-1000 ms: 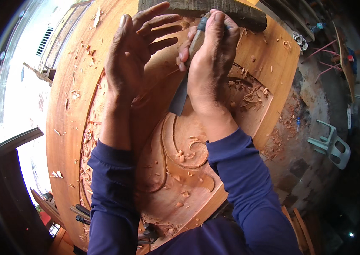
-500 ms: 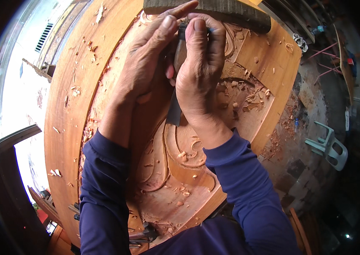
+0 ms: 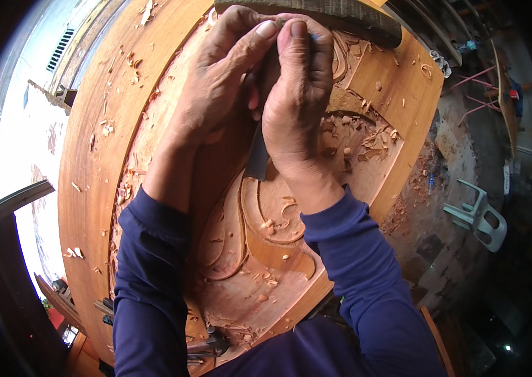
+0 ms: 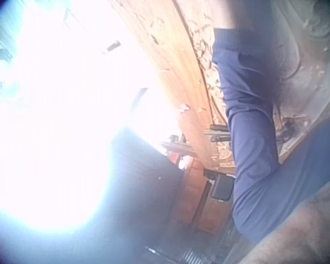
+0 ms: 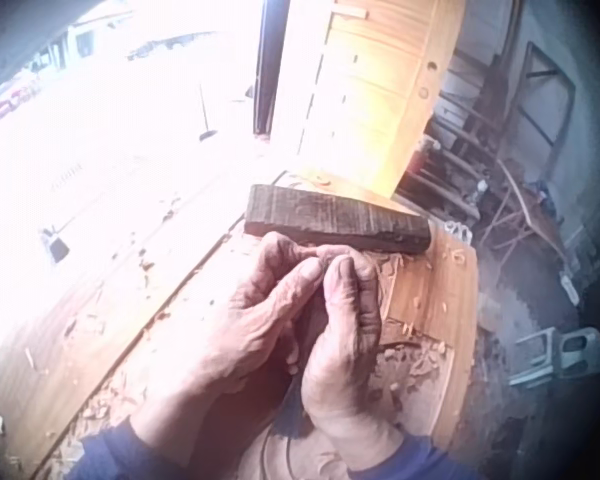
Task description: The person carves decorative floral patterns into a large wooden panel using a chisel and a wooden mallet. They hammer the chisel to remove wood shavings and define the ornate curves and leaves of the relief sculpture.
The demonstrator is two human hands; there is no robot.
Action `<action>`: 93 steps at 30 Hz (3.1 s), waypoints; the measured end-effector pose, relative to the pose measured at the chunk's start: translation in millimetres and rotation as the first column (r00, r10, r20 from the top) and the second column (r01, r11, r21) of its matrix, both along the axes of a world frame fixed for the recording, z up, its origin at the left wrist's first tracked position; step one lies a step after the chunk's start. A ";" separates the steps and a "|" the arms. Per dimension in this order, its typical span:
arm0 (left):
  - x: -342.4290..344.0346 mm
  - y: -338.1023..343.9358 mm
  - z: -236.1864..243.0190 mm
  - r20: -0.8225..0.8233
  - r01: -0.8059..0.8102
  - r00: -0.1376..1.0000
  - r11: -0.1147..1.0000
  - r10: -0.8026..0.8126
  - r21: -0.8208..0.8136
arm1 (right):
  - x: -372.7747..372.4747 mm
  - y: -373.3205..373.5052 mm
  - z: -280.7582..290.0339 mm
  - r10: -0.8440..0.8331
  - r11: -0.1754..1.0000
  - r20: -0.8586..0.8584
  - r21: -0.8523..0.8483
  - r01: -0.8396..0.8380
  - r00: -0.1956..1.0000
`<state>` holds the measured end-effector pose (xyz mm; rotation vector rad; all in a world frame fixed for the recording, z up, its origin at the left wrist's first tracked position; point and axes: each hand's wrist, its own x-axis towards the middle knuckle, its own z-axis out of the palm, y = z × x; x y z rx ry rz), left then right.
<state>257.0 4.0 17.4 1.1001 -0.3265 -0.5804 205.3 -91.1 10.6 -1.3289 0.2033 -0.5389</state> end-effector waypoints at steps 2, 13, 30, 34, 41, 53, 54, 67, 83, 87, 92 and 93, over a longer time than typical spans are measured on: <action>2.4 1.1 -0.7 -0.042 0.006 0.999 0.992 -0.001 0.126 | -0.8 0.1 -0.2 -0.023 1.000 0.021 -0.020 0.024 1.000; 0.8 4.9 10.6 -0.043 -0.021 0.999 0.996 0.025 0.083 | 1.1 4.1 7.9 0.079 0.992 0.031 0.101 -0.082 0.996; 9.8 7.2 -18.9 0.466 -0.310 0.853 0.947 0.235 0.088 | -17.2 18.7 1.4 0.183 0.966 -0.022 0.189 -0.176 0.983; 10.1 11.1 -23.6 0.139 -0.306 0.948 0.936 0.285 0.173 | -9.7 -7.3 6.5 0.535 0.711 -0.179 0.623 -0.326 0.825; 21.1 11.8 -26.2 0.084 -0.285 0.957 0.953 0.277 0.105 | 11.7 -64.8 -2.5 0.068 0.934 -0.009 0.353 -0.060 0.998; 8.3 11.8 -11.8 0.221 -0.208 0.955 0.978 0.198 0.019 | -2.6 0.1 2.9 0.126 0.992 -0.026 0.031 -0.125 0.992; 5.5 13.3 -9.6 0.254 -0.222 0.946 0.973 0.201 0.055 | -6.6 10.6 6.3 0.176 0.982 -0.030 0.072 -0.173 0.984; 17.6 19.3 -27.0 0.602 -0.406 0.762 0.900 0.240 0.155 | -12.5 21.5 2.0 0.285 0.933 -0.012 0.235 -0.274 0.959; 13.4 19.0 -20.3 0.194 -0.213 0.962 0.972 0.191 0.102 | -13.0 19.7 -2.5 0.226 0.972 -0.020 0.069 -0.224 0.974; 9.0 22.7 -5.7 0.226 -0.260 0.950 0.945 0.214 0.200 | -4.8 16.5 2.4 0.214 0.970 -0.055 0.132 -0.205 0.975; 33.5 34.8 -38.6 0.545 -0.375 0.805 0.913 0.234 0.162 | -20.1 29.0 5.6 0.306 0.947 -0.073 0.126 -0.296 0.949; 29.7 32.2 -41.5 0.250 -0.267 0.939 0.959 0.237 0.093 | -25.7 31.5 4.7 0.337 0.936 -0.096 0.147 -0.321 0.937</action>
